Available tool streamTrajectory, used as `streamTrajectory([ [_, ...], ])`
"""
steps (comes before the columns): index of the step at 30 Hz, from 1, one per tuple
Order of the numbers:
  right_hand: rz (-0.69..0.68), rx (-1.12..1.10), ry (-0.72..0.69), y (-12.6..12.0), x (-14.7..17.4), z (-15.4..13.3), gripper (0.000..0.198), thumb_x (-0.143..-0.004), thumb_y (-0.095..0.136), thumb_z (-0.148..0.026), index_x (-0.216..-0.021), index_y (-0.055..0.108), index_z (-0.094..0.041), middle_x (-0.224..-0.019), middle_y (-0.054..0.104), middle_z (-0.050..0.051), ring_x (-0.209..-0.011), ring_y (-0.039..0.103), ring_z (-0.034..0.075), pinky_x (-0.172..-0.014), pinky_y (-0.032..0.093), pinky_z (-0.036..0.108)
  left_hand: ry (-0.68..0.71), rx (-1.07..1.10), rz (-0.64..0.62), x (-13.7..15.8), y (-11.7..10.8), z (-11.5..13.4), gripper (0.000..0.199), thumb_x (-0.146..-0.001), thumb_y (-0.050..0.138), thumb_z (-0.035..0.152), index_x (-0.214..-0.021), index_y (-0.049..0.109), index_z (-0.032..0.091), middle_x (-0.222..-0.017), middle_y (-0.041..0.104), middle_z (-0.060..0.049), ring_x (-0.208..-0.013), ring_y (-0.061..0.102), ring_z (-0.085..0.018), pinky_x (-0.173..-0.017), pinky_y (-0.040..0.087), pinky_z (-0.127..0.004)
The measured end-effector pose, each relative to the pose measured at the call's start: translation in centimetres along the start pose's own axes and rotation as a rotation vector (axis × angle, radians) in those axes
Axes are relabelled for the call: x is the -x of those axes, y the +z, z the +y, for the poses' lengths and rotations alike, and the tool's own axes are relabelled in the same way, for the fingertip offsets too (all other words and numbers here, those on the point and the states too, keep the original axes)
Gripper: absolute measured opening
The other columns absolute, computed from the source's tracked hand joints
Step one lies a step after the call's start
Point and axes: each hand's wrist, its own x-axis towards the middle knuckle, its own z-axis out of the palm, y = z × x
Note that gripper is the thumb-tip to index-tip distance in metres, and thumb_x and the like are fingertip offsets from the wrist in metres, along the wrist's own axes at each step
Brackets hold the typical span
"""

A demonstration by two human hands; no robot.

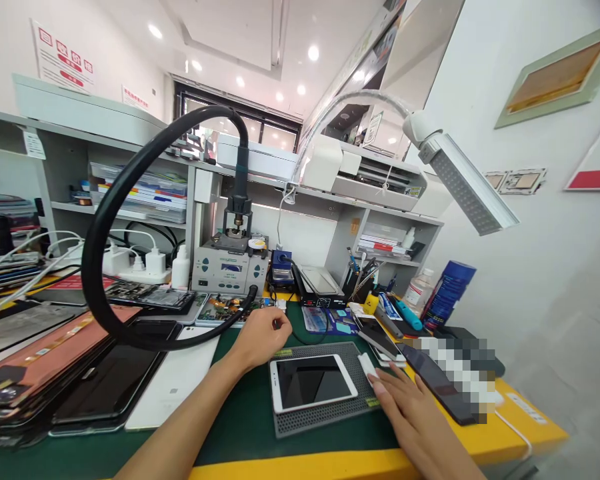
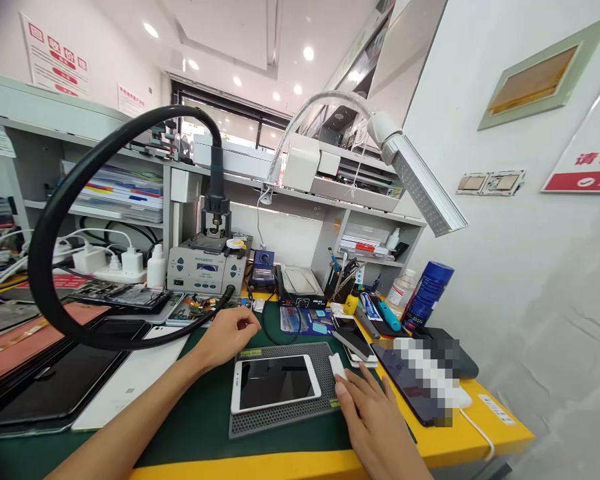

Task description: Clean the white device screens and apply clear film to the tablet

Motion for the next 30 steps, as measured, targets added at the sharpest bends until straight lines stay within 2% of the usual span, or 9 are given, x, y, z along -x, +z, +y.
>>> streamTrajectory([
  [3,0.000,-0.010,0.017,0.1,0.0,-0.1,0.057,-0.100,0.028,-0.057,-0.131,0.066,-0.026,-0.143,0.058,0.003,-0.145,0.034,0.032,-0.121,0.014,0.060,-0.003,0.009,0.011,0.0,0.0,0.0,0.021,-0.080,0.053,0.016,-0.065,0.067,0.020,-0.070,0.067,0.000,-0.067,0.060,-0.017,-0.062,0.039,-0.027],
  [8,0.120,-0.076,0.120,-1.9,-2.0,1.0,0.062,-0.097,0.029,-0.059,-0.132,0.063,-0.022,-0.146,0.055,0.005,-0.143,0.039,0.030,-0.122,0.017,0.054,0.002,0.017,0.018,0.0,0.0,0.0,0.021,-0.078,0.051,0.017,-0.064,0.066,0.020,-0.070,0.068,-0.001,-0.067,0.059,-0.017,-0.062,0.038,-0.026],
  [13,0.122,-0.056,0.125,-3.5,-4.5,2.1,0.064,-0.095,0.027,-0.059,-0.124,0.068,-0.019,-0.133,0.066,0.010,-0.127,0.056,0.035,-0.112,0.038,0.055,-0.007,0.016,0.026,0.1,0.0,0.2,0.020,-0.077,0.051,0.017,-0.063,0.065,0.020,-0.068,0.067,-0.001,-0.066,0.058,-0.018,-0.061,0.038,-0.027],
  [15,0.131,-0.043,0.098,-3.6,-5.4,2.3,0.063,-0.096,0.028,-0.058,-0.122,0.069,-0.018,-0.130,0.068,0.011,-0.125,0.058,0.035,-0.107,0.043,0.052,-0.012,0.013,0.027,0.1,-0.1,0.3,0.020,-0.077,0.051,0.017,-0.062,0.064,0.020,-0.068,0.067,-0.001,-0.066,0.059,-0.018,-0.060,0.037,-0.027],
  [18,0.171,-0.017,0.047,-3.5,-7.1,2.2,0.054,-0.098,0.035,-0.052,-0.125,0.066,-0.017,-0.134,0.065,0.012,-0.127,0.056,0.033,-0.106,0.045,0.047,-0.013,0.008,0.019,0.1,-0.1,0.4,0.020,-0.076,0.051,0.016,-0.062,0.064,0.020,-0.068,0.067,-0.001,-0.066,0.059,-0.018,-0.061,0.037,-0.026],
  [21,0.187,0.007,-0.010,-3.1,-9.9,1.4,0.035,-0.100,0.048,-0.040,-0.120,0.066,-0.019,-0.130,0.065,0.012,-0.123,0.058,0.027,-0.106,0.045,0.043,-0.016,0.008,0.005,0.1,0.0,0.3,0.020,-0.077,0.050,0.016,-0.062,0.063,0.020,-0.069,0.067,-0.001,-0.066,0.059,-0.017,-0.060,0.037,-0.026],
  [24,0.202,0.029,-0.013,-2.7,-13.7,0.5,0.027,-0.098,0.060,-0.036,-0.119,0.063,-0.018,-0.125,0.064,0.009,-0.109,0.063,0.024,-0.094,0.052,0.046,-0.025,-0.001,0.002,0.1,0.0,0.3,0.021,-0.077,0.049,0.016,-0.062,0.063,0.020,-0.071,0.067,-0.002,-0.066,0.059,-0.017,-0.060,0.037,-0.026],
  [26,0.221,0.053,0.029,-2.7,-16.2,0.2,0.029,-0.098,0.061,-0.034,-0.122,0.061,-0.019,-0.126,0.062,0.009,-0.106,0.064,0.023,-0.090,0.054,0.045,-0.031,-0.013,0.009,0.0,0.0,0.3,0.020,-0.076,0.049,0.015,-0.063,0.064,0.019,-0.071,0.066,-0.002,-0.066,0.058,-0.017,-0.060,0.037,-0.026],
  [30,0.238,0.113,0.206,-3.0,-20.3,0.8,0.030,-0.098,0.060,-0.033,-0.124,0.060,-0.019,-0.126,0.061,0.009,-0.104,0.064,0.023,-0.088,0.055,0.043,-0.034,-0.021,0.011,0.0,0.0,0.5,0.020,-0.076,0.049,0.015,-0.064,0.065,0.019,-0.073,0.067,-0.002,-0.068,0.059,-0.017,-0.060,0.037,-0.026],
])
